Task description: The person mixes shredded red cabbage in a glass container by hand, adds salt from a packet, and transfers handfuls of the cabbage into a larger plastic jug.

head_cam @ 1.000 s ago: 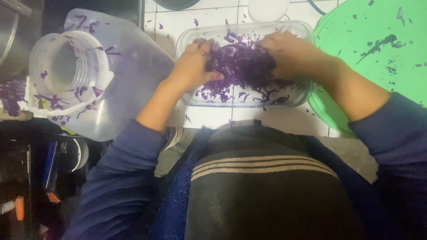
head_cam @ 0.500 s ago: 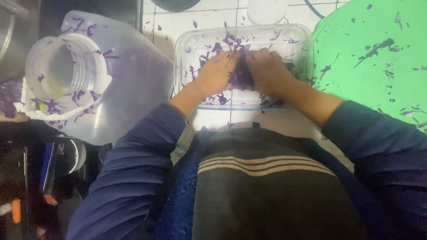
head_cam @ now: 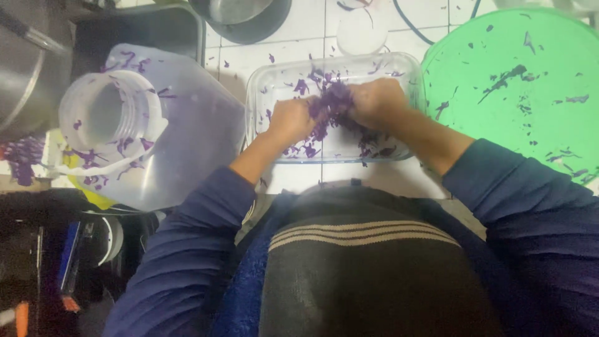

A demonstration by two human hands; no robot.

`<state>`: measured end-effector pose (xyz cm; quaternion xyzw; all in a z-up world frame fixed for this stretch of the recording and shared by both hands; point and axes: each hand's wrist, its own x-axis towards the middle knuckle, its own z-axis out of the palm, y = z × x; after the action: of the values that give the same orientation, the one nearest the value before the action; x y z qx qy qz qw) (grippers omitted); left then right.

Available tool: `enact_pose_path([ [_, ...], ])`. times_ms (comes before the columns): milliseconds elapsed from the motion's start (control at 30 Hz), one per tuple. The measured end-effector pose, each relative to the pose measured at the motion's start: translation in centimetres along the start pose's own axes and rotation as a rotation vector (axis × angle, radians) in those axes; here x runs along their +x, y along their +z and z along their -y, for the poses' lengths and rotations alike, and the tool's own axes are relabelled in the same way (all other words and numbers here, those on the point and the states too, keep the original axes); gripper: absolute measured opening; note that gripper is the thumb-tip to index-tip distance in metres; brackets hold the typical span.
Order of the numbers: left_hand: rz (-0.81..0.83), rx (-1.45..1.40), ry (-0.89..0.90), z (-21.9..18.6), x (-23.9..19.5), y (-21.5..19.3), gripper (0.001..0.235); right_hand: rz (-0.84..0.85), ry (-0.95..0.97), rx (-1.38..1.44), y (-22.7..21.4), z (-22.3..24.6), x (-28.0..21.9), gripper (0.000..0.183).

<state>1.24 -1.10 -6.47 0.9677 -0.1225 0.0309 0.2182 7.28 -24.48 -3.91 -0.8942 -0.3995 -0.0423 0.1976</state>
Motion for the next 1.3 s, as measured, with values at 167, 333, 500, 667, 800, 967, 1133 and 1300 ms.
enact_pose_path([
  [167,0.122,-0.051,-0.277,-1.0,1.1,-1.5,0.049,0.005,0.025,0.043,0.7,-1.1,0.4,0.042],
  [333,-0.007,-0.194,-0.186,1.6,-0.8,-1.6,0.074,0.254,0.036,0.241,-0.9,-1.8,-1.2,0.046],
  [500,-0.193,-0.433,-0.471,4.6,-1.9,4.7,0.074,-0.366,0.594,1.174,3.6,-1.3,-2.8,0.048],
  [667,-0.259,-0.448,-0.458,-1.0,0.9,7.1,0.067,-0.407,0.426,1.173,8.0,1.4,0.2,0.048],
  [800,-0.535,-0.675,-0.419,-2.8,3.0,10.4,0.052,-0.469,0.363,0.883,9.9,3.2,2.0,0.041],
  [967,-0.616,-0.936,-0.504,-5.5,3.6,6.9,0.035,-0.549,0.753,1.414,8.4,4.2,3.5,0.041],
  [1133,-0.550,-1.164,-0.525,-4.8,3.6,5.5,0.029,-0.552,0.686,1.326,8.0,4.3,3.2,0.034],
  [1300,-0.402,-1.339,-0.666,-3.1,3.7,5.1,0.036,-0.465,0.716,1.384,9.1,2.9,3.0,0.029],
])
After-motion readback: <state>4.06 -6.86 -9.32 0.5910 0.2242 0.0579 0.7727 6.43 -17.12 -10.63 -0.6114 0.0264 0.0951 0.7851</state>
